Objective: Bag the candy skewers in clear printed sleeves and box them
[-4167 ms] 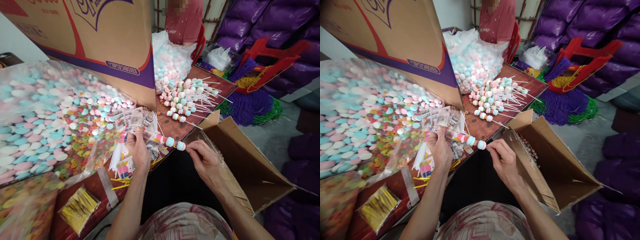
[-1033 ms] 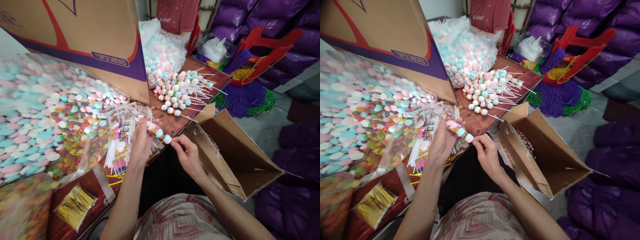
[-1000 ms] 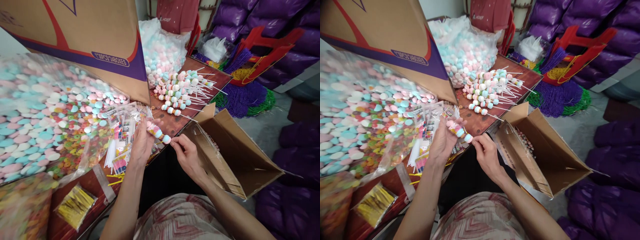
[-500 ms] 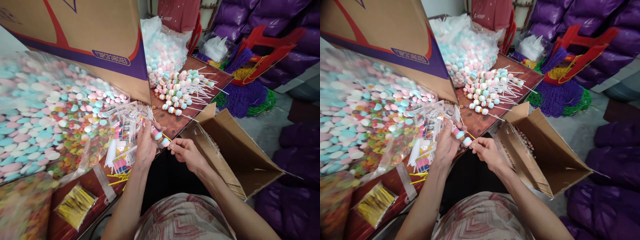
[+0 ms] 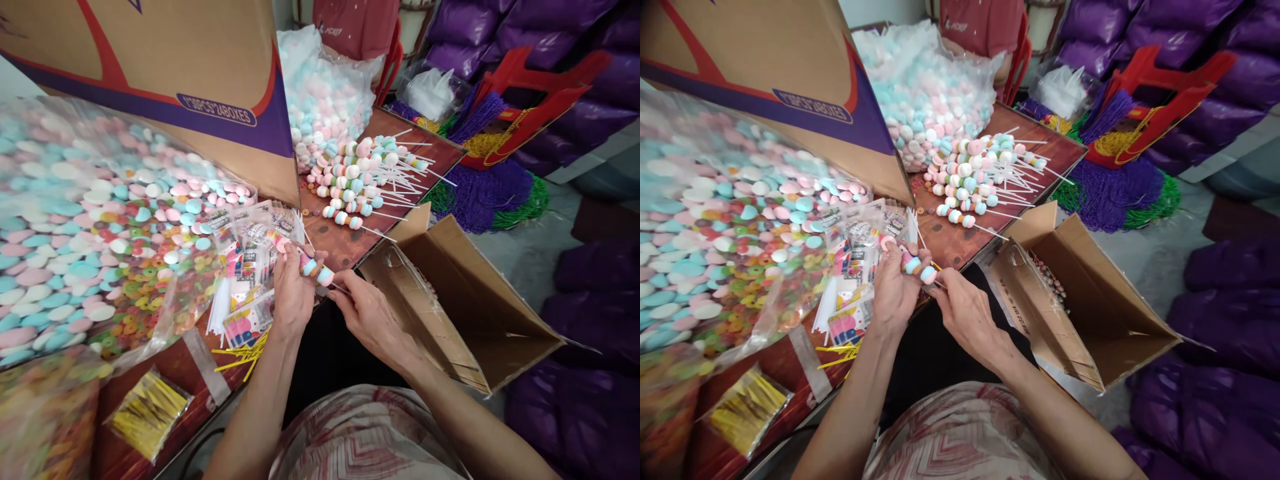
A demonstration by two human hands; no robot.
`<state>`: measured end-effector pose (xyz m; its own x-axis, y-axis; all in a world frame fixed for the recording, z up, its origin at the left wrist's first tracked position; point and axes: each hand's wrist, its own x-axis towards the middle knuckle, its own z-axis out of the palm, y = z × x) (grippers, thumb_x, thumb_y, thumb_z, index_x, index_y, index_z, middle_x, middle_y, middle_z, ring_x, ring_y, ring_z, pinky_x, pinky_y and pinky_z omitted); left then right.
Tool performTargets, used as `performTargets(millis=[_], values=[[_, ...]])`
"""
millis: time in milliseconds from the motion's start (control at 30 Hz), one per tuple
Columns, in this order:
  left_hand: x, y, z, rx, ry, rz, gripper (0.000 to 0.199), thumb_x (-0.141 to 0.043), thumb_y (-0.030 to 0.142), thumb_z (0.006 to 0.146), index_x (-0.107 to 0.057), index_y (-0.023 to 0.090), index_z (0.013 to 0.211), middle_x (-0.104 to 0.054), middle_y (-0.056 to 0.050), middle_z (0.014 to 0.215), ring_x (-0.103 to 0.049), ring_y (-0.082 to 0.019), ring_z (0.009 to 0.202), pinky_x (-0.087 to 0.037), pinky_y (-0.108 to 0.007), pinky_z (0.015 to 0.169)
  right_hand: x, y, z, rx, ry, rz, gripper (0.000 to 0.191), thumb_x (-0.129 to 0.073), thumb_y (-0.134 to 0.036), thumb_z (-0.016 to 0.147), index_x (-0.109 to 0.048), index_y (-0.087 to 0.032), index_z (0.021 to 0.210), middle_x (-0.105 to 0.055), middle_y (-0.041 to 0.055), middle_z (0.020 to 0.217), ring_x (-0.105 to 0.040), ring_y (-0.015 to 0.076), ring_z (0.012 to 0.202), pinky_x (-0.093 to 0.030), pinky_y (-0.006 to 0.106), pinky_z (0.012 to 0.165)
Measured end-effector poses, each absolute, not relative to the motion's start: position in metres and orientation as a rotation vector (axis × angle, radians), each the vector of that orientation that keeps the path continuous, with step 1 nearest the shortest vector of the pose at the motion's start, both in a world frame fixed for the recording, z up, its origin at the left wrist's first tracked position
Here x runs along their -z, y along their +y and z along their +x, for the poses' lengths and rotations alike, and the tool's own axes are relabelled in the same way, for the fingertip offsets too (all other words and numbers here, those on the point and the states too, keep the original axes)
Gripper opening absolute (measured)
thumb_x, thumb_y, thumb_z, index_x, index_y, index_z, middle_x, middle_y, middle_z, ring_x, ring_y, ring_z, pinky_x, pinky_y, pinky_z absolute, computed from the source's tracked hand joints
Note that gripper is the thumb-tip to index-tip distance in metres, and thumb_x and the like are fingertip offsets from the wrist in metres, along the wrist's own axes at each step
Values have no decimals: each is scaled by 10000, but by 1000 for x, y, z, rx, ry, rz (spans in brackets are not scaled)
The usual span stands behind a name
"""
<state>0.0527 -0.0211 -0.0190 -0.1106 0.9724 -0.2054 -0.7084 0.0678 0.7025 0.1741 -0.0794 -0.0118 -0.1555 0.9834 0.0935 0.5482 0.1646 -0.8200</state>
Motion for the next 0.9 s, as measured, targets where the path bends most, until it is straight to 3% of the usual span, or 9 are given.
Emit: performTargets(millis=[100,200,300,400,500,733,900], values=[[19,-22,51,-1486,789,421,316,-708,473,818,-558,197,787,-625,9,773,-654,-130,733,-518,-231,630,9,-81,176,-864,-1900,-1497,474,-490,-165,928,-429,-218,1396,-714,75,1098,-693,228,893,-479,294,701],[19,-24,52,-1469,787,451,313,-692,480,831,-563,198,790,-642,0,789,-657,-135,731,-516,-235,627,9,-82,175,-877,-1968,-1423,668,-481,-142,930,-260,-285,1543,-684,71,1252,-698,245,1007,-516,311,761],[18,-26,54,-1464,803,437,314,-697,477,827,-562,195,790,-622,3,786,-679,-154,819,-525,-241,692,12,-81,171,-950,-1885,-1335,575,-428,-167,969,-346,-302,1522,-665,58,1295,-693,220,1040,-530,317,833],[18,-26,55,-1467,803,387,322,-698,477,828,-554,191,792,-610,12,783,-686,-150,844,-528,-262,771,18,-83,166,-992,-1741,-1299,481,-414,-204,991,-463,-268,1465,-701,64,1211,-703,199,980,-540,318,848],[19,-26,54,-1471,793,355,325,-694,484,831,-554,191,806,-616,21,800,-696,-142,855,-522,-278,821,24,-85,163,-968,-1710,-1251,480,-434,-192,979,-499,-278,1446,-702,69,1207,-679,220,1064,-532,361,918],[25,-29,52,-1356,769,493,289,-721,439,817,-570,193,816,-610,12,781,-694,-167,874,-525,-241,705,19,-74,170,-1035,-1733,-1226,473,-426,-179,978,-534,-296,1424,-710,47,1191,-684,218,1046,-530,370,931],[23,-28,51,-1296,753,458,251,-748,376,803,-593,179,802,-650,0,812,-696,-166,857,-538,-270,744,20,-72,169,-842,-1751,-1283,468,-403,-180,985,-542,-277,1421,-685,81,1220,-650,223,1077,-511,378,965]])
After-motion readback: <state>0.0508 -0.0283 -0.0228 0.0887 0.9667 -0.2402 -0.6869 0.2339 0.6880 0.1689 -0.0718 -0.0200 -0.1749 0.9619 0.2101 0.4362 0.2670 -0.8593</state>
